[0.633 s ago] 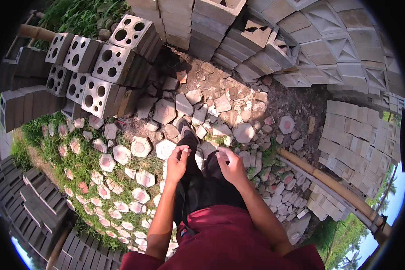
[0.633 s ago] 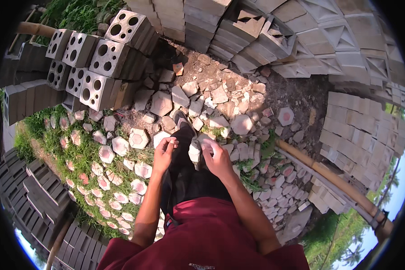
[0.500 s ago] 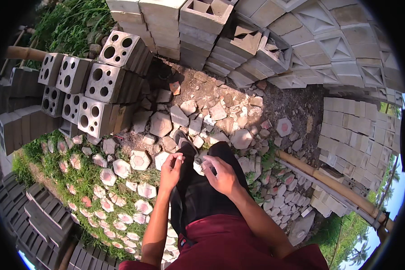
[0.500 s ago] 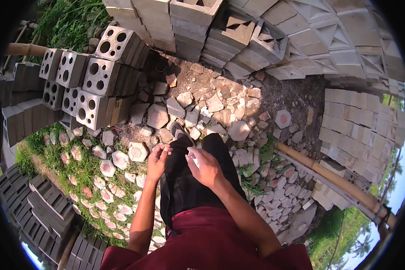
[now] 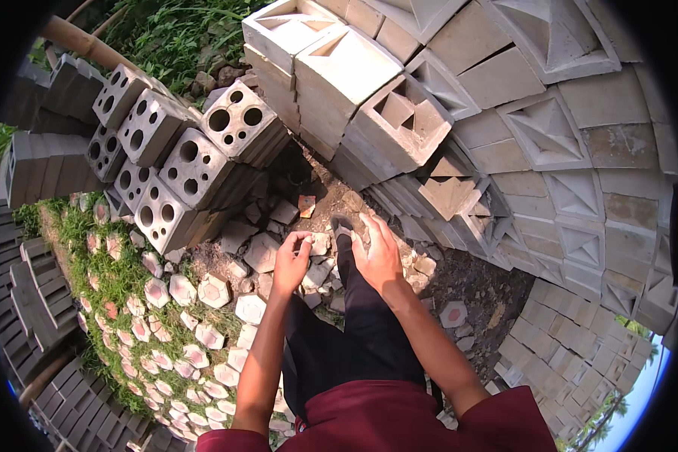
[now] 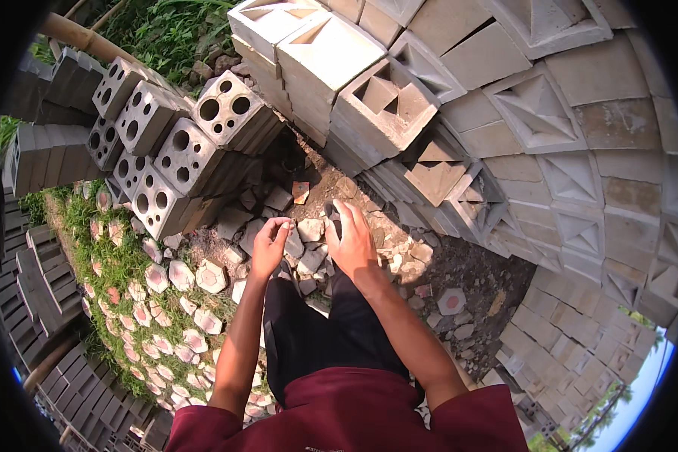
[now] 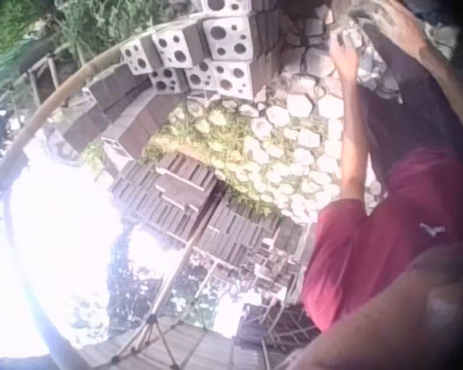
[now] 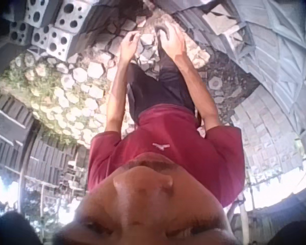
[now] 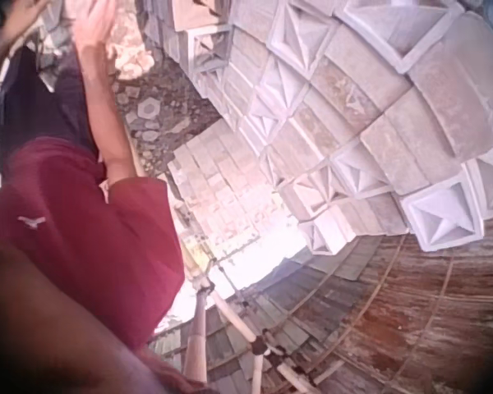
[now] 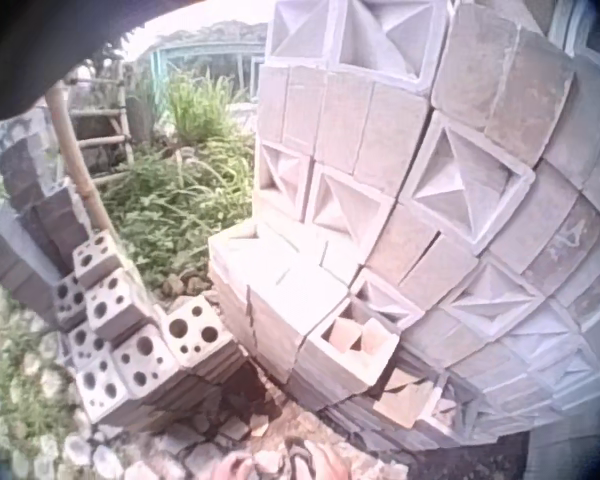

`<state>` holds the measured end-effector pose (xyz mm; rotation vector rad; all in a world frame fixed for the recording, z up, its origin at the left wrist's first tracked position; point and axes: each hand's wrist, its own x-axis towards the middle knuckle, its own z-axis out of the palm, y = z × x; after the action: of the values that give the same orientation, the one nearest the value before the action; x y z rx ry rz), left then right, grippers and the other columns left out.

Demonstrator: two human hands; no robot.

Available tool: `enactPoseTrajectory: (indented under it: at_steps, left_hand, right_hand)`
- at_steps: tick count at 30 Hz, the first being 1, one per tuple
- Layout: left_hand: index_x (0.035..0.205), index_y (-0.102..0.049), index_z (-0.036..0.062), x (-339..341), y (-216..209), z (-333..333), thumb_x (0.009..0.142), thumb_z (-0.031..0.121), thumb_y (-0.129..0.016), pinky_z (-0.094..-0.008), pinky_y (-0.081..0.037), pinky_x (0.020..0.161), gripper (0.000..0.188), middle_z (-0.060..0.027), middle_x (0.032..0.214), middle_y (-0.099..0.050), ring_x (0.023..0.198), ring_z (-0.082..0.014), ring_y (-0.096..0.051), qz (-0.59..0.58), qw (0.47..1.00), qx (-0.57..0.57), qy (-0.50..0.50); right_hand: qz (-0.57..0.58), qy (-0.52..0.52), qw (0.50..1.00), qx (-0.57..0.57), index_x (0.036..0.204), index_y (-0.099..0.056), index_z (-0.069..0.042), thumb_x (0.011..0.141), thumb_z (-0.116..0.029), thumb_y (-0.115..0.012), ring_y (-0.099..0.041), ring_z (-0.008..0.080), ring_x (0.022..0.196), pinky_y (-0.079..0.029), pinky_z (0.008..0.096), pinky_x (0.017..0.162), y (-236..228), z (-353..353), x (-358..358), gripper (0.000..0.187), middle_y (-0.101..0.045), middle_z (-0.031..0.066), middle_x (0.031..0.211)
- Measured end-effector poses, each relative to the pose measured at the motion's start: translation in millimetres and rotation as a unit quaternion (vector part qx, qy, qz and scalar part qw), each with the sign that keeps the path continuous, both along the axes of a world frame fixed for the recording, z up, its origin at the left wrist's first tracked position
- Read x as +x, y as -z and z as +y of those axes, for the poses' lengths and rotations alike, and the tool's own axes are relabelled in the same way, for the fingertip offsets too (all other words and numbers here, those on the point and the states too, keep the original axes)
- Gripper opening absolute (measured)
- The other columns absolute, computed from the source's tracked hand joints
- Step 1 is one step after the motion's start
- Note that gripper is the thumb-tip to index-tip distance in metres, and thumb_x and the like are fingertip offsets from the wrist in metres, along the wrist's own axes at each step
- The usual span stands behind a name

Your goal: The person picks up concrete decorative blocks from a large stack and moves them one by one to a smaller stack nearby, carefully placing each one on top of the pile.

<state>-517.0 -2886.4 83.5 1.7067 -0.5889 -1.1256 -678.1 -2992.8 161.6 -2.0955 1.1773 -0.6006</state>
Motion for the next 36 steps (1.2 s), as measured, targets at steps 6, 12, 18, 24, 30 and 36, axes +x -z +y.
enactPoseTrajectory:
  at_steps: [6,12,18,24,30,36]
  left_hand:
    - [0.111,-0.055,0.0075,-31.7,19.4,-121.4,0.096,0.040,-0.046,-0.0308,-0.048,0.077,0.037,-0.0060,0.109,-0.061,0.098,-0.0153,-0.056,0.328,0.937,0.043,-0.117]
    - [0.111,-0.055,0.0071,-40.6,38.0,-165.1,0.094,0.045,-0.047,-0.0338,-0.048,0.078,0.042,-0.0063,0.109,-0.060,0.099,-0.0168,-0.056,0.212,0.969,0.120,-0.043]
    - [0.107,-0.056,0.0060,-24.2,-7.5,-141.3,0.096,0.038,-0.046,-0.0278,-0.048,0.075,0.035,-0.0049,0.101,-0.064,0.087,-0.0116,-0.060,0.282,0.945,0.090,-0.138]
    - [0.110,-0.057,0.0069,2.2,-22.9,-96.4,0.095,0.041,-0.048,-0.0297,-0.047,0.076,0.038,-0.0059,0.103,-0.065,0.092,-0.0144,-0.060,0.257,0.936,0.103,-0.217]
    - [0.115,-0.054,0.0041,-0.2,-40.6,-31.9,0.097,0.035,-0.045,-0.0299,-0.047,0.079,0.037,-0.0089,0.108,-0.063,0.097,-0.0151,-0.059,0.242,0.920,0.089,-0.295]
    - [0.114,-0.055,0.0040,-28.6,-25.1,19.1,0.097,0.034,-0.045,-0.0294,-0.048,0.078,0.036,-0.0082,0.107,-0.063,0.097,-0.0150,-0.059,0.295,0.891,0.119,-0.324]
  right_hand:
    - [0.147,-0.061,0.977,-0.140,0.137,-0.027,0.007,0.080,-0.015,-0.063,-0.038,0.0410,0.124,-0.031,0.0469,0.104,39.6,-177.6,12.4,0.072,-0.039,0.0288,0.132]
    - [0.174,-0.143,0.969,-0.099,0.126,-0.041,0.009,0.080,-0.019,-0.063,-0.055,0.0363,0.102,-0.039,0.0440,0.091,60.4,-236.6,39.0,0.058,-0.057,0.0250,0.108]
    - [0.257,-0.124,0.955,-0.077,0.110,-0.052,0.006,0.081,-0.023,-0.064,-0.061,0.0361,0.084,-0.040,0.0452,0.082,74.9,-251.9,47.3,0.043,-0.065,0.0194,0.088]
    - [0.225,-0.134,0.959,-0.107,0.112,-0.052,0.007,0.082,-0.023,-0.063,-0.059,0.0347,0.094,-0.040,0.0423,0.088,83.9,-250.5,44.3,0.044,-0.062,0.0227,0.097]
    - [0.153,-0.176,0.968,-0.089,0.106,-0.054,0.008,0.082,-0.017,-0.065,-0.060,0.0379,0.088,-0.045,0.0444,0.081,49.1,-236.9,9.0,0.037,-0.063,0.0233,0.091]
    - [0.025,-0.184,0.959,0.214,0.112,-0.055,0.005,0.083,-0.013,-0.068,-0.063,0.0221,0.095,-0.048,0.0319,0.083,-87.0,-219.6,-19.4,0.036,-0.066,0.0154,0.099]
